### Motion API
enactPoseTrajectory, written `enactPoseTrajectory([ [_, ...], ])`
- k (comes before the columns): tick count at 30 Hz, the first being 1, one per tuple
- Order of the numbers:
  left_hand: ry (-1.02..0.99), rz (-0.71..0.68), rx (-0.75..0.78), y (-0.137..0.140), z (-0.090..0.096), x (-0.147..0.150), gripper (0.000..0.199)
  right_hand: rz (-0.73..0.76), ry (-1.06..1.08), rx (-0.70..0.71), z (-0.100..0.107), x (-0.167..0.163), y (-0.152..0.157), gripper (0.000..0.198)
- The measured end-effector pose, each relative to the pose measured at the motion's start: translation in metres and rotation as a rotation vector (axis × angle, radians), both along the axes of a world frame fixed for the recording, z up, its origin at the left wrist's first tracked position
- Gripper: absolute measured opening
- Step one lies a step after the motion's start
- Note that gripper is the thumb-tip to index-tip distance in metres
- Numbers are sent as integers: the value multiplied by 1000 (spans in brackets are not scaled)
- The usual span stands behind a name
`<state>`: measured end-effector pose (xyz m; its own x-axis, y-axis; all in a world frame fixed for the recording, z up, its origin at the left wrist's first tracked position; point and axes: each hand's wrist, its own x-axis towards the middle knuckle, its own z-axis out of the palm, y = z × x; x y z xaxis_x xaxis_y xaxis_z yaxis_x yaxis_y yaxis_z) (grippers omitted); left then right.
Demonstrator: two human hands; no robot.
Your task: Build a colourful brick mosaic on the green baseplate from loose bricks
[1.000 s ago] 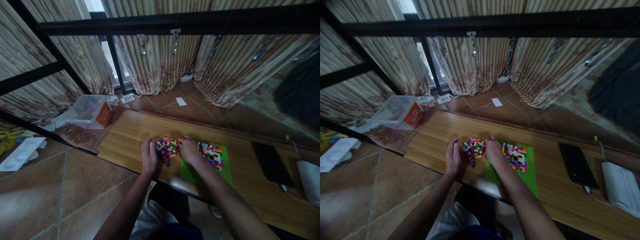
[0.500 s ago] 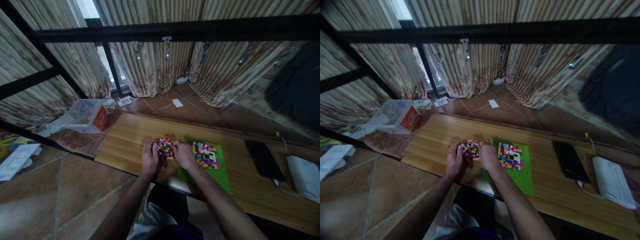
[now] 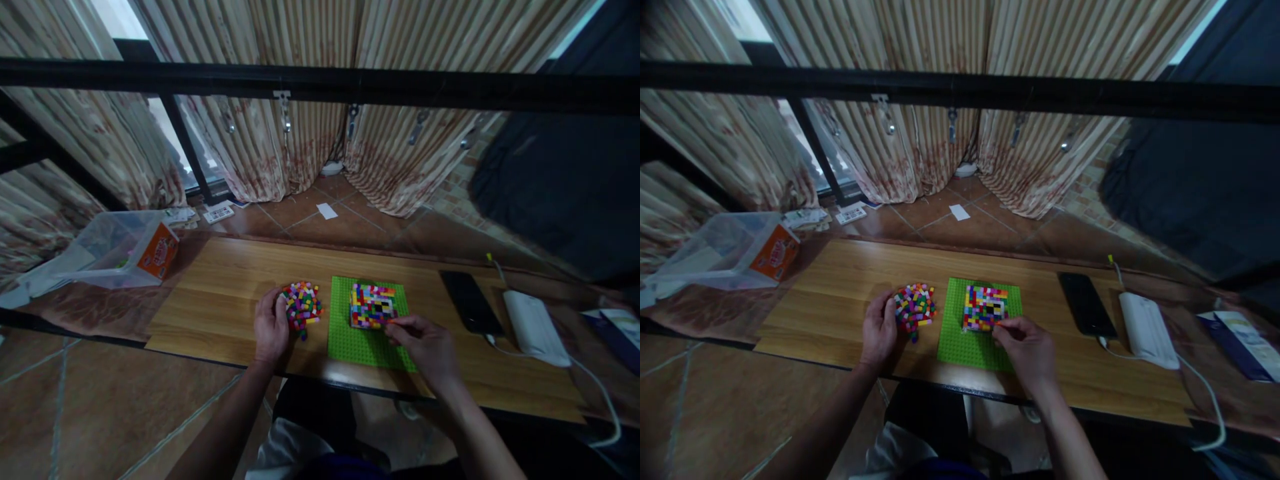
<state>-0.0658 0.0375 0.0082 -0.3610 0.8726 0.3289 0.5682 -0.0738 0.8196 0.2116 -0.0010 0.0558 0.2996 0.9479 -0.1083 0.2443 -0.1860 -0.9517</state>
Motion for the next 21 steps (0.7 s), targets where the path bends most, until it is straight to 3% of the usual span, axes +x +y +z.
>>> enactPoseTrajectory([
  [9,1,2,-10,1,-1,-1,30,-45,69,89,9,11,11,28],
  [21,36,-3,-6,2,-5,-3,31,-182,45,75,-9,25,4,31],
])
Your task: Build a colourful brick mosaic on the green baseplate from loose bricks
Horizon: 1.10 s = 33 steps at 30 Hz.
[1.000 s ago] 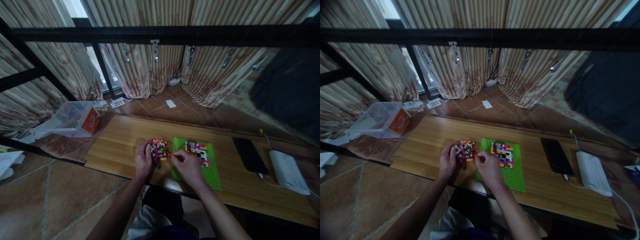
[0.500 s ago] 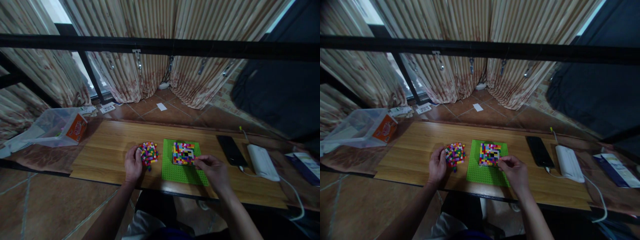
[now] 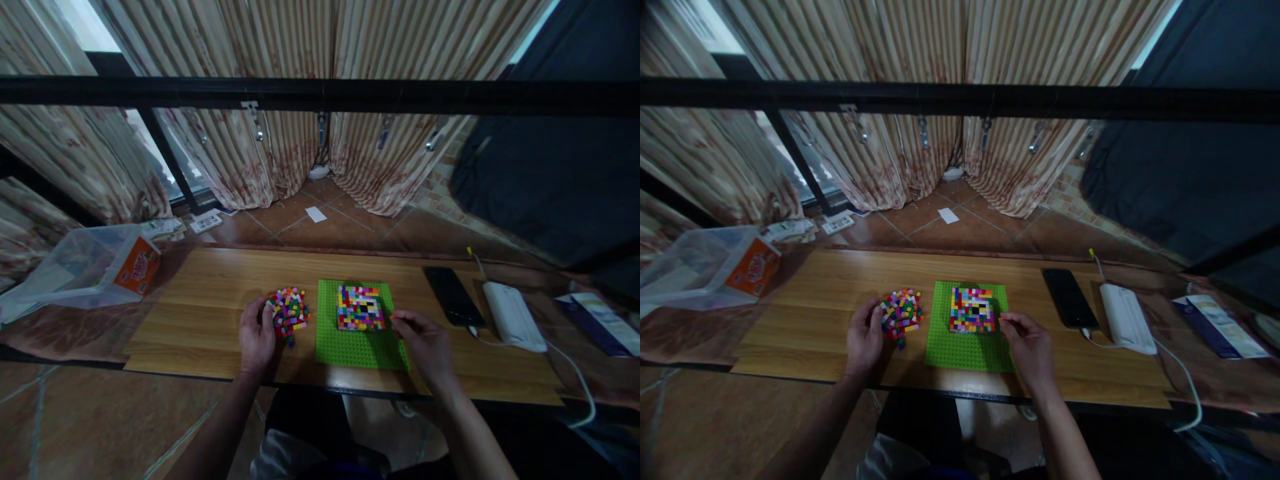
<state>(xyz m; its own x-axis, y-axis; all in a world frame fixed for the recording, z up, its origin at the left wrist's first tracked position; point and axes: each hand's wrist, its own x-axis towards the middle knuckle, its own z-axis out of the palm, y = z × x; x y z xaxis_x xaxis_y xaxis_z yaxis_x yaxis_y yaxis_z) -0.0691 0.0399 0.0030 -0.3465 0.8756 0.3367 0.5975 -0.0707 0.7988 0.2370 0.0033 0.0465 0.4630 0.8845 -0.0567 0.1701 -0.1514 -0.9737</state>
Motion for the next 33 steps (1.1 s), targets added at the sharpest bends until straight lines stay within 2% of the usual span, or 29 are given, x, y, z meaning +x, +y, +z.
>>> enactPoseTrajectory([
  [5,-9,0,10,1,-6,-3,31,8,-81,25,-10,3,-5,33],
  [9,79,4,108,-6,4,4,30,73,-248,89,-7,0,0,30],
  [14,169,-228,176,-14,28,44,30,264,-495,142,16,-23,24,24],
  [17,134,-348,97,-8,34,73,27,333,-564,153,23,-43,41,21],
  [22,32,-466,-13,6,27,97,31,307,-621,95,14,-67,56,20],
  [33,-35,-551,-45,11,14,110,46,199,-758,43,2,-85,61,20],
])
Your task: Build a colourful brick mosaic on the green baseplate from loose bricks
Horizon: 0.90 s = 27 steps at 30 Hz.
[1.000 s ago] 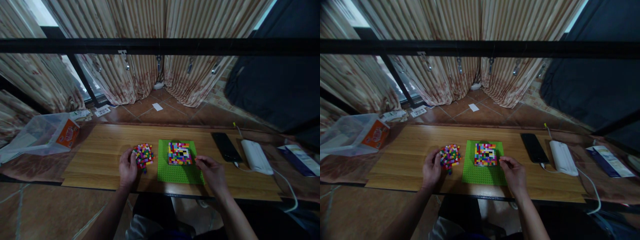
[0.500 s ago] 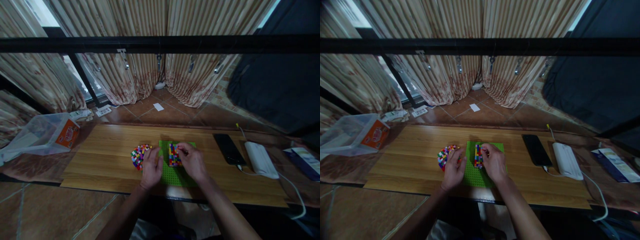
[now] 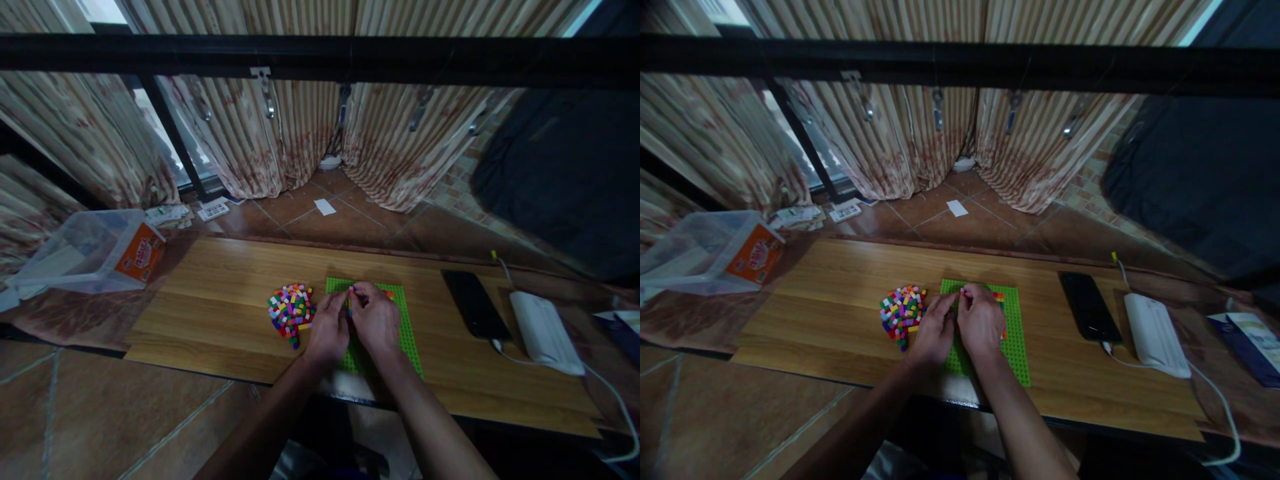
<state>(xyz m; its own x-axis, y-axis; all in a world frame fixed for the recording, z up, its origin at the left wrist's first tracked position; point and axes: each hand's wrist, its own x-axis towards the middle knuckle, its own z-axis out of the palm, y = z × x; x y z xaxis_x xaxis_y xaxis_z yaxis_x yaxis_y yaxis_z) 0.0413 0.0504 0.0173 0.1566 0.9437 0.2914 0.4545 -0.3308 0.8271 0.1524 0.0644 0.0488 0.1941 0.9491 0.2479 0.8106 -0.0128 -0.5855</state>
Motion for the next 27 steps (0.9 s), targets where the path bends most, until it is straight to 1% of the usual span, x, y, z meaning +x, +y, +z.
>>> enactPoseTrajectory([
  [6,-4,2,-13,2,4,1,49,1,9,30,-3,1,0,20],
  [11,14,22,-9,1,3,4,50,67,45,68,-4,6,-3,22],
  [18,30,39,-25,0,2,7,47,150,-18,169,-5,8,-11,28],
  [27,40,45,-76,0,6,9,53,214,-86,250,-12,10,-10,30],
])
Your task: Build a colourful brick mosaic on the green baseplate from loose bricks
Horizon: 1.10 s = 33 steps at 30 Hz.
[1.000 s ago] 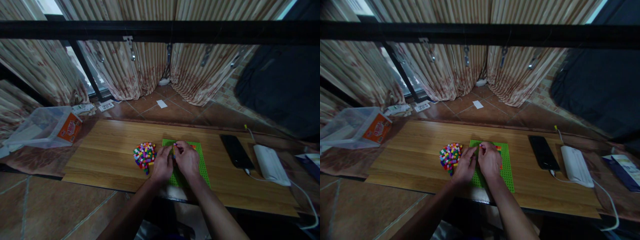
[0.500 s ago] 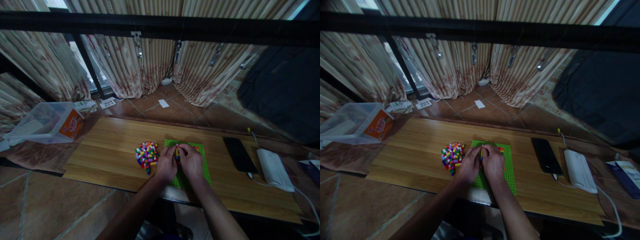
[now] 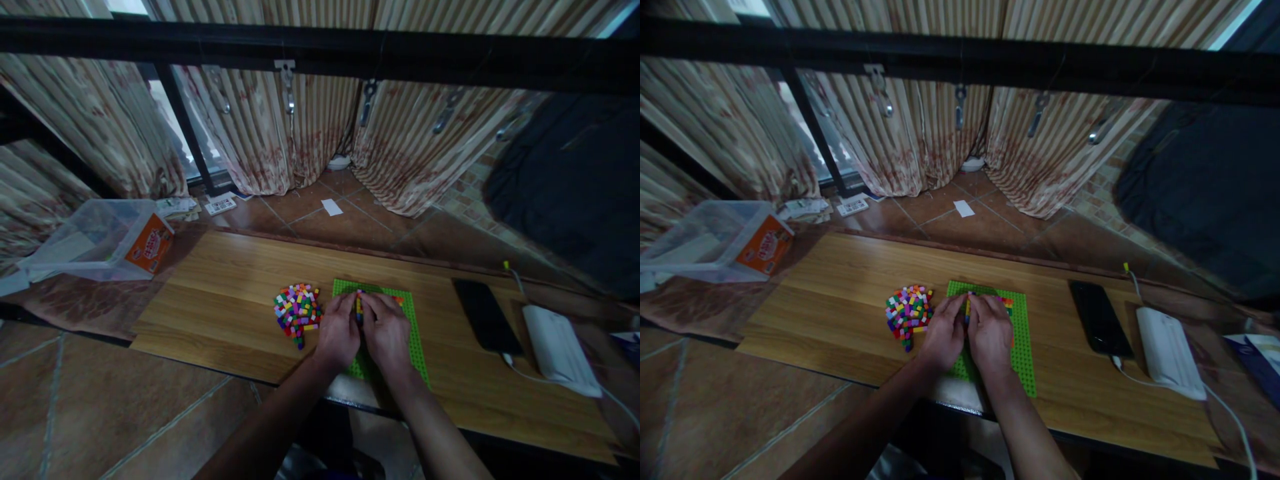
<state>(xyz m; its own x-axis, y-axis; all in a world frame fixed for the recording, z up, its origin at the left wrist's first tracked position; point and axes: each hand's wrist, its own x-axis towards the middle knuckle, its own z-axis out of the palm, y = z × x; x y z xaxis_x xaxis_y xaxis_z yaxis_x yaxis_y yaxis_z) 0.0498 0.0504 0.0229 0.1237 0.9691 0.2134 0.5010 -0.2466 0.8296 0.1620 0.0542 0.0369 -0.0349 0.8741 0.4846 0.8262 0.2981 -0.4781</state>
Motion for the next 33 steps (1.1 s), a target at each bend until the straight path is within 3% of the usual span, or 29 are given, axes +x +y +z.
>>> enactPoseTrajectory([
  [16,33,-18,26,-1,0,4,57,40,-101,21,-6,4,-2,33],
  [24,18,-10,16,-2,1,6,49,60,-127,15,-6,5,-1,36],
  [33,39,-35,-9,-5,5,5,54,77,-66,0,-3,5,-1,35],
])
